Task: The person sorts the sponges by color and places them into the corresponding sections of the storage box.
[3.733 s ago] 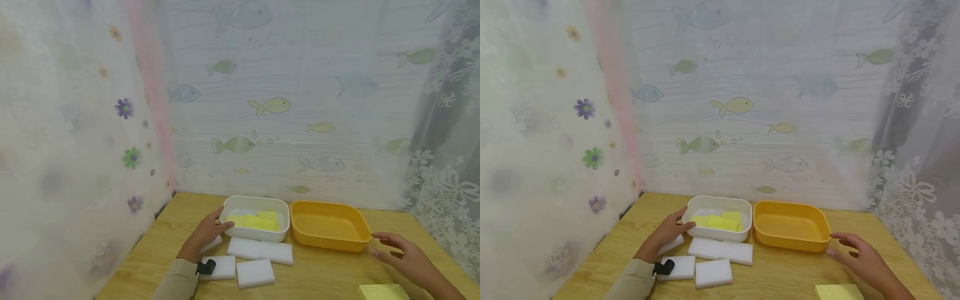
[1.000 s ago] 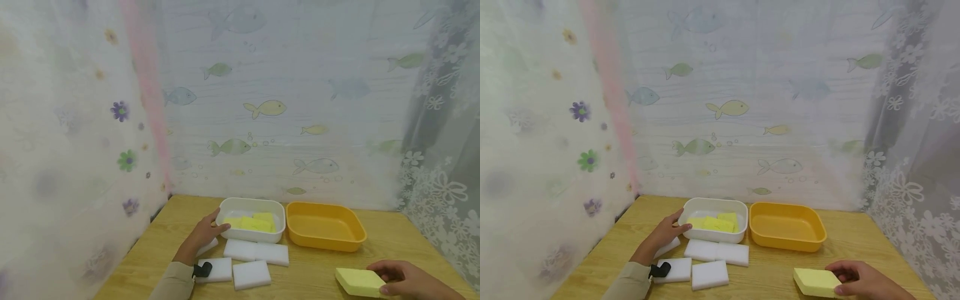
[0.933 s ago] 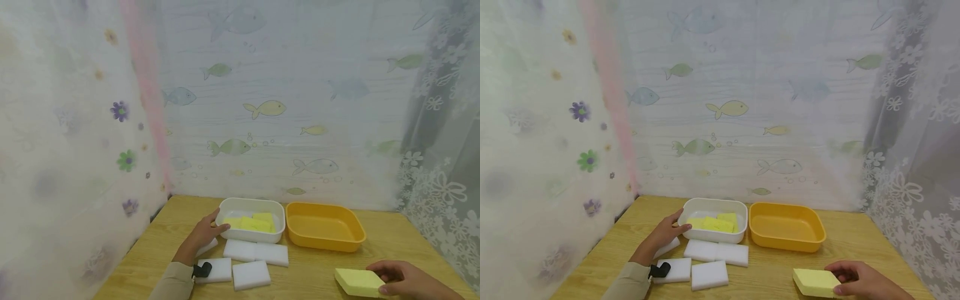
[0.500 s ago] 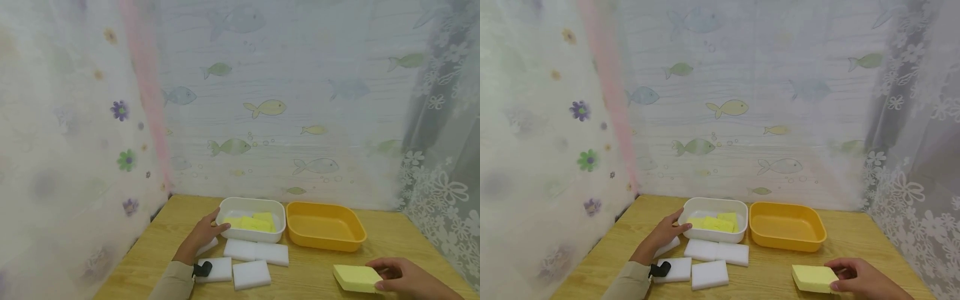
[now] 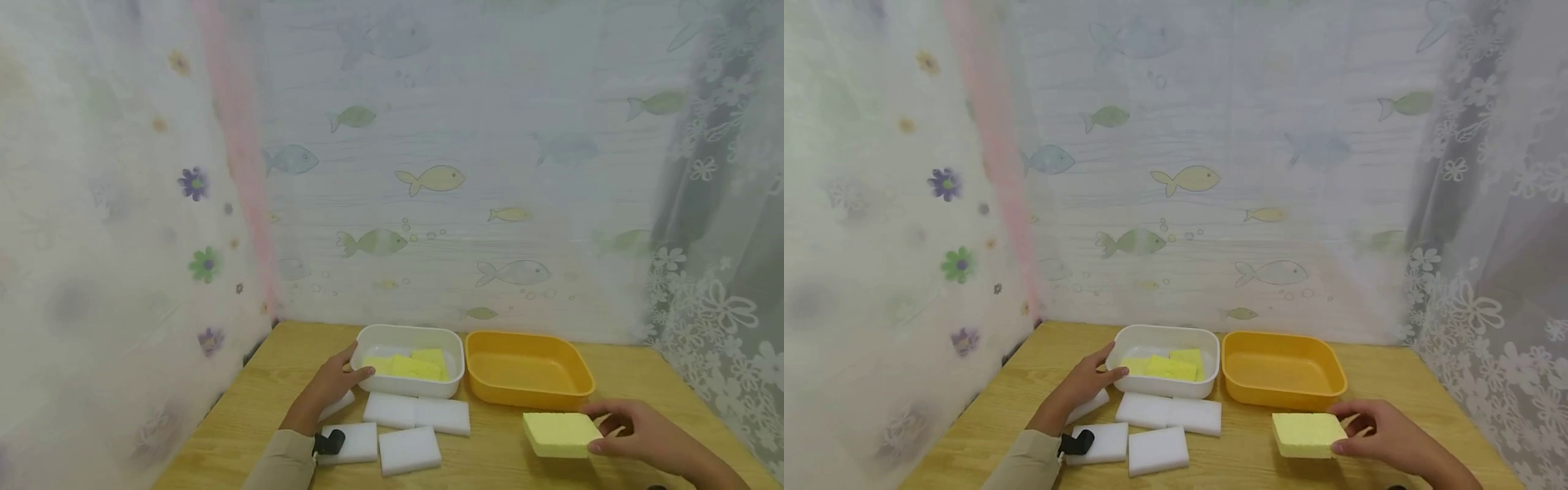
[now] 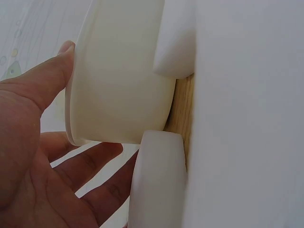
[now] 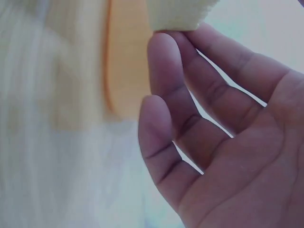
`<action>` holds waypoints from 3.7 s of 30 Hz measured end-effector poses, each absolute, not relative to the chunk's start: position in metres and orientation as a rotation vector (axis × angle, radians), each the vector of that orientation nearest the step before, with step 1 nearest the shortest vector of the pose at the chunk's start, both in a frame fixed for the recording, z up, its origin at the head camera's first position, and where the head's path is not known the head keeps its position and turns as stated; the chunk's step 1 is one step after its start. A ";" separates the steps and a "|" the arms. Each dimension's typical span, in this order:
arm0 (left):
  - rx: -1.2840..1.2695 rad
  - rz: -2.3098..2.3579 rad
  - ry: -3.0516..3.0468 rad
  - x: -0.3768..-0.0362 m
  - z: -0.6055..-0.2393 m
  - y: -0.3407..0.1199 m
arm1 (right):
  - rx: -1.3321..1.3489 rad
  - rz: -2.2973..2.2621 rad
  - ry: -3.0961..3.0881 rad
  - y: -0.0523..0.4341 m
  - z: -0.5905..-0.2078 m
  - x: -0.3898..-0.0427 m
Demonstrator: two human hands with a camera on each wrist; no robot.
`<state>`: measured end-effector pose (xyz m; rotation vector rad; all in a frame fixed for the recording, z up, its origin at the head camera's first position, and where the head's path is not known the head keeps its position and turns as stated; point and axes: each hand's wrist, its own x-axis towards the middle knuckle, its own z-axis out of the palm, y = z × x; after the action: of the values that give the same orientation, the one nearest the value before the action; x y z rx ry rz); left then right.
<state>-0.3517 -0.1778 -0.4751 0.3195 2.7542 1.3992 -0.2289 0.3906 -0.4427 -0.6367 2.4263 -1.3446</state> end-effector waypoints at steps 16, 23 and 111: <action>0.322 1.368 2.780 -0.357 -0.472 -0.177 | -0.649 -1.190 2.946 0.331 -0.398 -0.250; 0.312 1.379 2.767 -0.357 -0.467 -0.177 | -0.676 -1.068 3.152 0.305 -0.376 -0.265; 0.322 1.403 2.742 -0.354 -0.478 -0.179 | -0.437 -1.111 3.217 0.154 -0.414 -0.355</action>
<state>-0.3536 -0.1794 -0.4785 0.3215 2.7419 1.4032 -0.3553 0.1535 -0.4139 -0.4370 3.2174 -1.1107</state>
